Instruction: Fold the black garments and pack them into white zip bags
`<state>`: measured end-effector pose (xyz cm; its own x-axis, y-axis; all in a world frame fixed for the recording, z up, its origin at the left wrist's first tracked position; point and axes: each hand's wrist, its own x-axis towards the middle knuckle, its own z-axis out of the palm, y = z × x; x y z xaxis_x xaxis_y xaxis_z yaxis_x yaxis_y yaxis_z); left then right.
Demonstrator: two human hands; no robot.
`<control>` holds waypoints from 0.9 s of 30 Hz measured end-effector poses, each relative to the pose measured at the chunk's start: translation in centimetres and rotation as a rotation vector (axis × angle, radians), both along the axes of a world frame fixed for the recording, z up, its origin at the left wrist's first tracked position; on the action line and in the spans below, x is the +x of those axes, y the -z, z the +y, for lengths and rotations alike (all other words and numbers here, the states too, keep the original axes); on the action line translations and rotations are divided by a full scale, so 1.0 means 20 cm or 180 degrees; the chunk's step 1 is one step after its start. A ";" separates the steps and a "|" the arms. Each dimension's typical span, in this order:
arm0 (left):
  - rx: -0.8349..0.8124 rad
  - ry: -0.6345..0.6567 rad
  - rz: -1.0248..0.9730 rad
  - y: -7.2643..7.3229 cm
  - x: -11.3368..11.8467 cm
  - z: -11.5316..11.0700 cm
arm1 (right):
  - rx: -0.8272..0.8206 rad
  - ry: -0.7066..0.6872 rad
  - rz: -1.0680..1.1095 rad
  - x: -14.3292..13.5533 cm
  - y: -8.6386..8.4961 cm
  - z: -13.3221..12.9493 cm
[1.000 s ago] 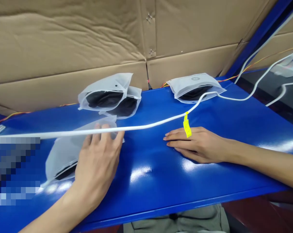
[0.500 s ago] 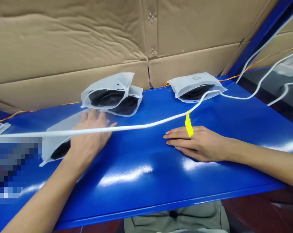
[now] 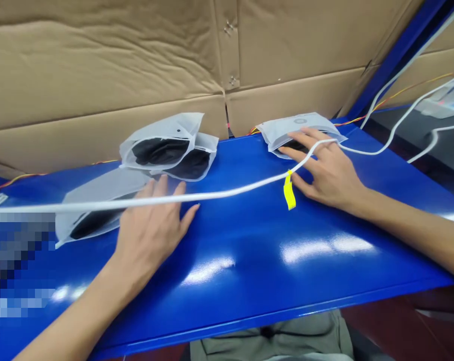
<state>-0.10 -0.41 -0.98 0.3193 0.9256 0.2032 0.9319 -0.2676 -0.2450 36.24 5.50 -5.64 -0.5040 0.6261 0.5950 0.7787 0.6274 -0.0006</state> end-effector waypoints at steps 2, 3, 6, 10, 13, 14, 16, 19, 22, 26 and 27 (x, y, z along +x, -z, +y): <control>-0.0054 0.0023 -0.0014 0.02 0.05 -0.03 | -0.0140 0.0367 -0.0111 0.04 0.01 0.04; -0.0182 0.0169 -0.0096 0.03 0.07 -0.03 | -0.0243 0.0451 -0.0172 0.06 0.02 0.06; -0.0847 0.0840 -0.0362 0.05 0.08 -0.02 | -0.0484 0.0572 -0.0338 0.07 0.05 0.09; -0.1311 0.1080 -0.0447 0.06 0.06 0.01 | -0.0509 0.0797 -0.0485 0.09 0.04 0.10; -0.1367 0.0996 -0.0392 0.06 0.05 0.02 | -0.0472 0.0830 -0.0505 0.15 0.00 0.14; -0.1378 0.0980 -0.0381 0.06 0.05 0.02 | -0.0458 0.0836 -0.0498 0.17 -0.01 0.15; -0.1413 0.0953 -0.0361 0.06 0.04 0.02 | -0.0422 0.0872 -0.0424 0.21 -0.02 0.18; -0.1482 0.0937 -0.0321 0.06 0.04 0.02 | -0.0358 0.0844 -0.0234 0.24 -0.04 0.20; -0.1516 0.0956 -0.0296 0.05 0.05 0.03 | -0.0336 0.0611 -0.0110 0.23 -0.04 0.19; -0.1461 0.0971 -0.0308 0.04 0.05 0.03 | -0.0442 0.0201 -0.0144 0.17 -0.03 0.15; -0.1458 0.0977 -0.0306 0.04 0.05 0.03 | -0.0456 0.0147 -0.0166 0.16 -0.03 0.15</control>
